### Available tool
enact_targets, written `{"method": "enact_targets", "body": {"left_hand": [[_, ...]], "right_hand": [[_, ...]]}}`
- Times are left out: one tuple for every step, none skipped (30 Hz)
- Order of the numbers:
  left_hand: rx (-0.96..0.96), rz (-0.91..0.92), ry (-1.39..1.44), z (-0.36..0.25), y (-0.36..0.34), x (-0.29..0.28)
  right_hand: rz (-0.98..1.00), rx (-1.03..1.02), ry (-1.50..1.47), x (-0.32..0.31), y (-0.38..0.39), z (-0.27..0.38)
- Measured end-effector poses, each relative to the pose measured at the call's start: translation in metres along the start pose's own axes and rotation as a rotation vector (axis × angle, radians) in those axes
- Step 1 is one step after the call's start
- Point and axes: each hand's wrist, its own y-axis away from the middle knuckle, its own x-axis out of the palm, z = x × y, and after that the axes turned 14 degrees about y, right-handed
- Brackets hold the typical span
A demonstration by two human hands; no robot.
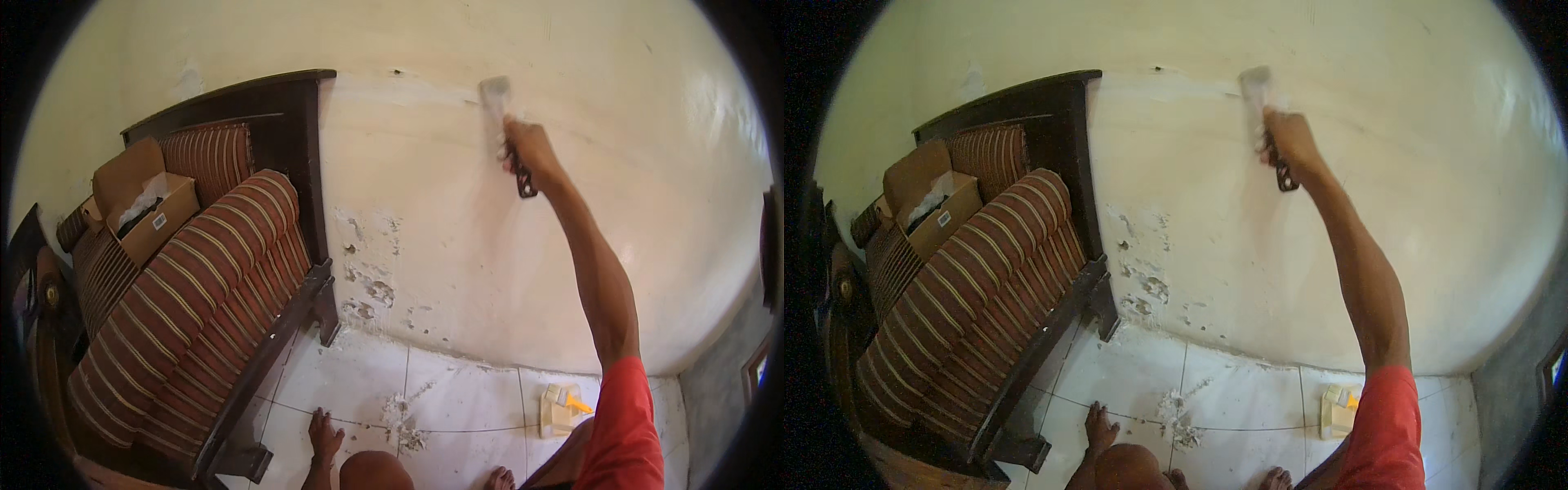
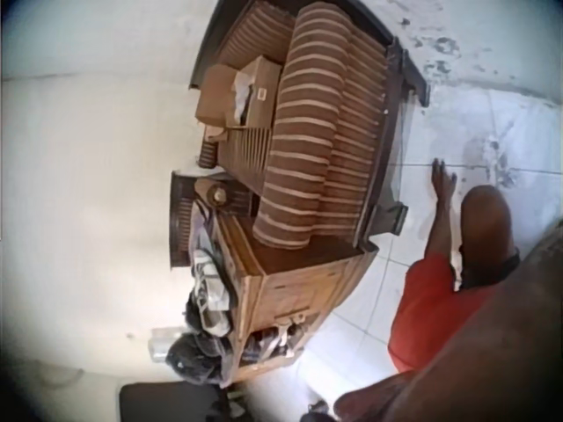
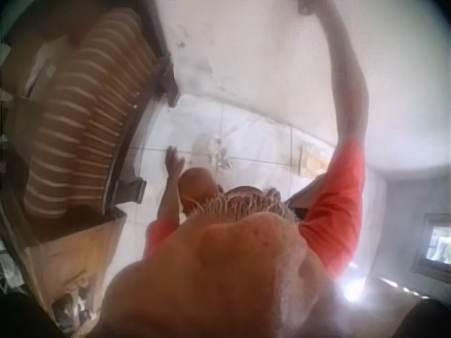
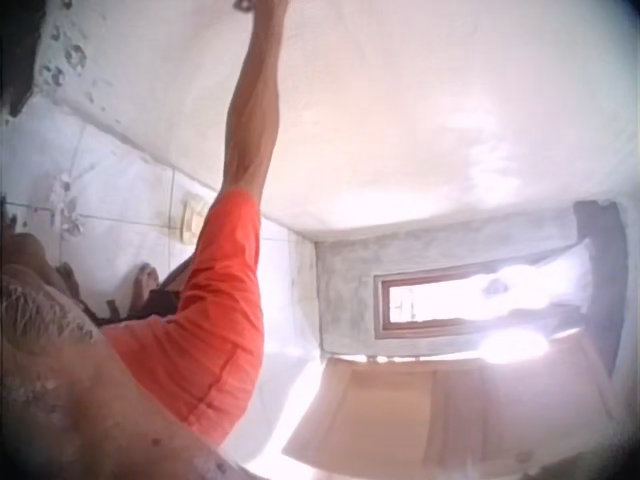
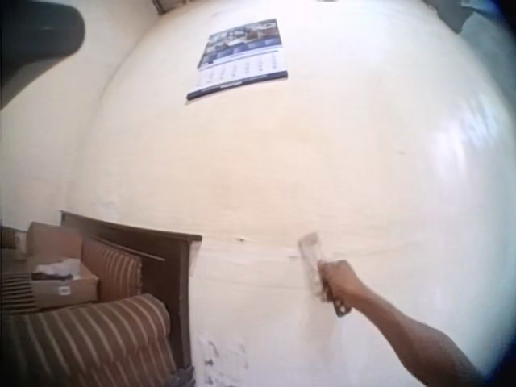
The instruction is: The person scrapes peeling paint from a wall using a scraper, removes a wall calendar, and applies paint to the wall using a paintbrush.
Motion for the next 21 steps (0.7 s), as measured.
{"method": "enact_targets", "body": {"left_hand": [[0.003, -0.005, -0.013, 0.004, 0.001, -0.004], [-0.006, -0.011, -0.012, 0.008, 0.003, -0.007], [0.004, -0.017, -0.021, 0.009, 0.004, -0.009], [0.019, -0.020, -0.027, 0.010, 0.002, -0.008], [0.019, -0.020, -0.021, 0.012, 0.002, -0.009], [0.046, -0.029, -0.016, 0.013, 0.002, -0.008], [0.072, -0.037, -0.010, 0.015, 0.000, -0.008], [0.069, -0.038, -0.007, 0.019, 0.000, -0.011], [0.072, -0.041, -0.022, 0.022, -0.001, -0.014], [0.070, -0.048, -0.041, 0.027, 0.000, -0.018], [0.066, -0.047, -0.038, 0.031, 0.000, -0.020], [0.070, -0.054, -0.045, 0.036, 0.000, -0.023], [0.074, -0.063, -0.052, 0.040, 0.000, -0.025], [0.068, -0.066, -0.051, 0.044, 0.001, -0.029], [0.062, -0.064, -0.067, 0.040, -0.002, -0.032], [0.055, -0.064, -0.082, 0.037, -0.005, -0.036], [0.059, -0.060, -0.075, 0.037, -0.008, -0.039], [0.063, -0.064, -0.047, 0.036, -0.010, -0.044], [0.063, -0.069, -0.018, 0.038, -0.012, -0.046], [0.064, -0.068, -0.013, 0.039, -0.015, -0.046], [0.066, -0.076, -0.043, 0.043, -0.017, -0.050]], "right_hand": [[0.017, 0.012, 0.139, 0.022, 0.008, -0.002], [0.117, 0.048, 0.116, 0.046, 0.018, -0.006], [0.141, 0.034, 0.089, 0.061, 0.024, 0.000], [0.160, 0.021, 0.066, 0.073, 0.027, 0.005], [0.161, 0.019, 0.071, 0.086, 0.018, 0.014], [0.189, -0.026, 0.078, 0.095, 0.001, 0.026], [0.218, -0.070, 0.085, 0.107, -0.014, 0.037], [0.221, -0.071, 0.087, 0.127, -0.026, 0.050], [0.176, -0.043, 0.025, 0.146, -0.035, 0.062], [0.133, -0.016, -0.041, 0.163, -0.040, 0.068], [0.137, -0.015, -0.039, 0.175, -0.037, 0.067], [0.127, -0.016, -0.105, 0.190, -0.030, 0.062], [0.116, -0.016, -0.172, 0.203, -0.025, 0.059], [0.122, -0.017, -0.173, 0.212, -0.023, 0.059], [0.098, -0.015, -0.139, 0.213, -0.022, 0.058], [0.074, -0.014, -0.105, 0.216, -0.022, 0.058], [0.071, -0.013, -0.096, 0.221, -0.027, 0.062], [0.029, -0.038, -0.150, 0.225, -0.037, 0.075], [-0.010, -0.063, -0.205, 0.232, -0.046, 0.086], [-0.049, -0.088, -0.259, 0.237, -0.050, 0.093], [-0.065, -0.063, -0.276, 0.247, -0.049, 0.086]]}}
